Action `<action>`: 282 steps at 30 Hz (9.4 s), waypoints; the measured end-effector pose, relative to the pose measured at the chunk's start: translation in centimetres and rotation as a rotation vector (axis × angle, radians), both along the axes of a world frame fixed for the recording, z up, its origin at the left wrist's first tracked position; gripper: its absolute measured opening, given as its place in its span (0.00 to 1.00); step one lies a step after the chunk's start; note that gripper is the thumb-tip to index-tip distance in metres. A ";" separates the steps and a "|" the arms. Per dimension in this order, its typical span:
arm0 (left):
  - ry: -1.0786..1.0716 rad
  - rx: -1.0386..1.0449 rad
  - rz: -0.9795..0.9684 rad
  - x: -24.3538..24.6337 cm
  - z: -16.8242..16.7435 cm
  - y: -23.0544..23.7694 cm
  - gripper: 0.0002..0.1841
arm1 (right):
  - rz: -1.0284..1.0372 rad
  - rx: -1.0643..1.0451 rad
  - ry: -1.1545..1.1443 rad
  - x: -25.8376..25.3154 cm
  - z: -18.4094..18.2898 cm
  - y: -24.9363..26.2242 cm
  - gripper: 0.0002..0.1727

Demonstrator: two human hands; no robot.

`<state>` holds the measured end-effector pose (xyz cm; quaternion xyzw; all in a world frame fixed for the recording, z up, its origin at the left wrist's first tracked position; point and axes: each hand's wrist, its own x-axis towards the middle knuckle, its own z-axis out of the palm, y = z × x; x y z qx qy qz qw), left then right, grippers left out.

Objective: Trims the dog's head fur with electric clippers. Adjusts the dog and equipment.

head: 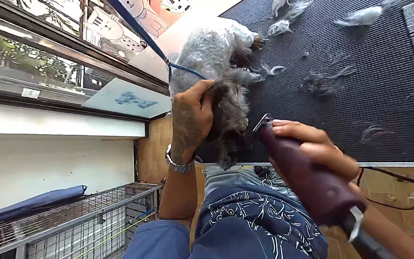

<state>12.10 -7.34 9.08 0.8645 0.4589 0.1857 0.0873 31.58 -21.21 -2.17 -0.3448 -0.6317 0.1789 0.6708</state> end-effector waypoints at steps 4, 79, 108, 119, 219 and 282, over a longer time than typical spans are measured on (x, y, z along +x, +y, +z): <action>-0.087 -0.195 -0.065 0.6 0.6 2.0 0.11 | 0.068 0.100 -0.430 -0.8 3.0 -0.7 0.13; -0.376 -0.321 -0.016 -7.8 2.4 -0.7 0.21 | 0.894 -0.628 0.865 -4.4 1.3 3.1 0.45; 0.596 -0.756 0.002 -7.0 11.6 5.6 0.21 | 1.104 -0.508 0.375 -13.7 5.8 9.7 0.41; 0.821 -0.479 -0.157 -8.2 9.0 6.0 0.07 | 1.197 -0.523 0.353 -15.1 2.3 6.1 0.43; 0.474 -0.672 -0.089 -11.8 14.9 5.2 0.06 | -0.042 0.102 0.940 -23.9 6.8 7.6 0.34; 0.375 -0.738 0.240 -13.1 15.3 4.7 0.10 | -0.133 0.186 0.661 -24.8 8.2 9.0 0.26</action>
